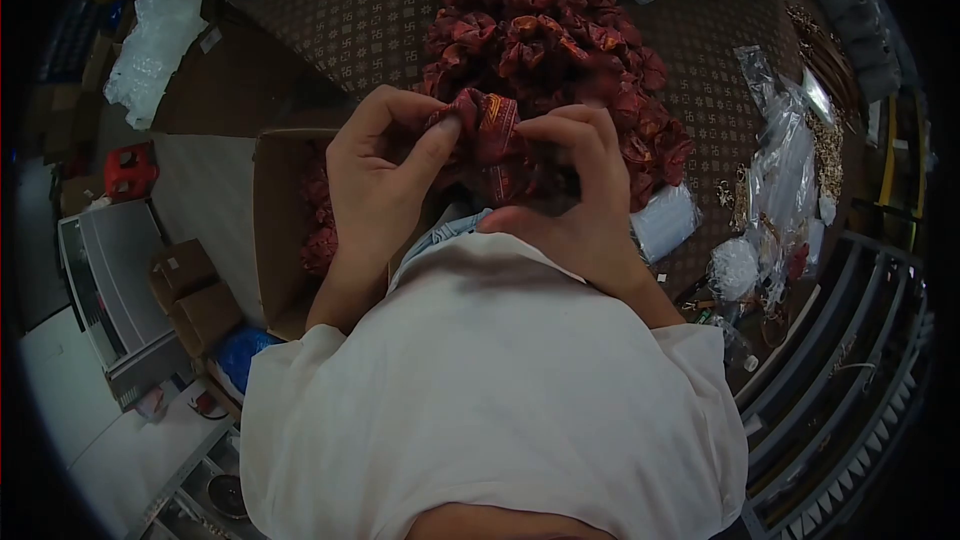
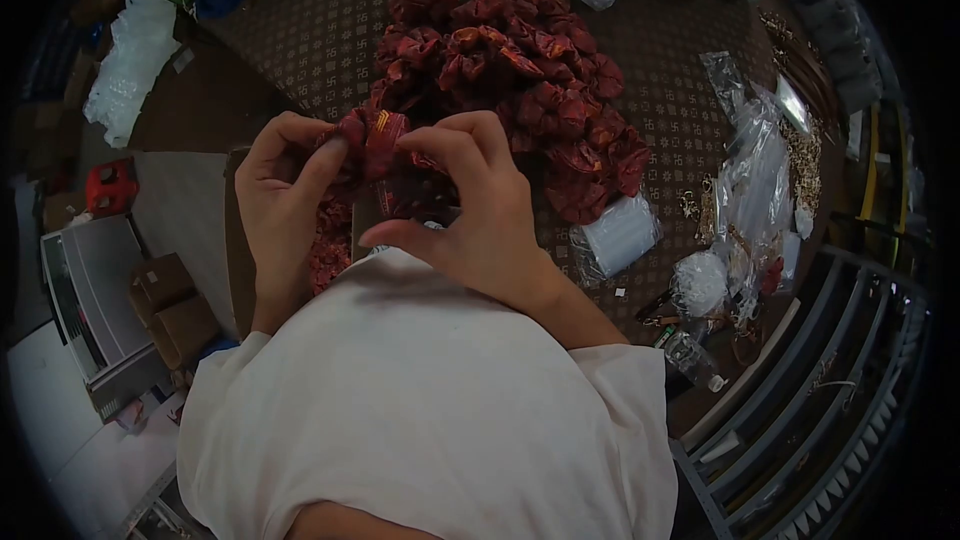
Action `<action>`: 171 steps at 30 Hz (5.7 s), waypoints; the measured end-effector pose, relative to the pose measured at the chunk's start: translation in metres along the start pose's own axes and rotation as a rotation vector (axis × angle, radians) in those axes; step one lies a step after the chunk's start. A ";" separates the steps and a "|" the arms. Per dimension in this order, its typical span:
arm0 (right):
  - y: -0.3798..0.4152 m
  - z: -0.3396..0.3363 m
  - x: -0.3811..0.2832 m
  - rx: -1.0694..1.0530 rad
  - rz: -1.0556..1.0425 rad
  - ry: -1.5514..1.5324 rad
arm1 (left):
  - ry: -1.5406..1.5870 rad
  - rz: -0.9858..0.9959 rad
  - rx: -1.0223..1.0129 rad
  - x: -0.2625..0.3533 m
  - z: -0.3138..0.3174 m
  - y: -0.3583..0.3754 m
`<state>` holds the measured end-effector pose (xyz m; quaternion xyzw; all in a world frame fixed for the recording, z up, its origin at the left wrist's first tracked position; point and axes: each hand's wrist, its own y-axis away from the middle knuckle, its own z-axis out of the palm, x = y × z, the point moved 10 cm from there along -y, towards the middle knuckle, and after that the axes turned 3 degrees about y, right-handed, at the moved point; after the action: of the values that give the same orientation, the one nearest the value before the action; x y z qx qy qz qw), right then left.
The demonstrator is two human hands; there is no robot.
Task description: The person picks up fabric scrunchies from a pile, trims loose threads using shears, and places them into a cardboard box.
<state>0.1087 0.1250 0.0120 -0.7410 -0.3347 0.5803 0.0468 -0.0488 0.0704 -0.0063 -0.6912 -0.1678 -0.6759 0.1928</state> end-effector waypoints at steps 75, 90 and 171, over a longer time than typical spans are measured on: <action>-0.005 -0.024 -0.047 -0.174 -0.268 0.232 | 0.212 -0.382 -0.317 -0.010 0.034 0.013; 0.003 -0.015 -0.043 -0.134 -0.332 0.293 | 0.355 -0.465 -0.374 -0.014 0.039 0.016; 0.012 0.002 0.012 -0.369 0.466 -0.430 | 0.201 -0.281 -0.485 0.000 0.047 0.021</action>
<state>0.1134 0.1216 -0.0040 -0.6544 -0.2580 0.6478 -0.2926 0.0027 0.0756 -0.0076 -0.6167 -0.0754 -0.7815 -0.0580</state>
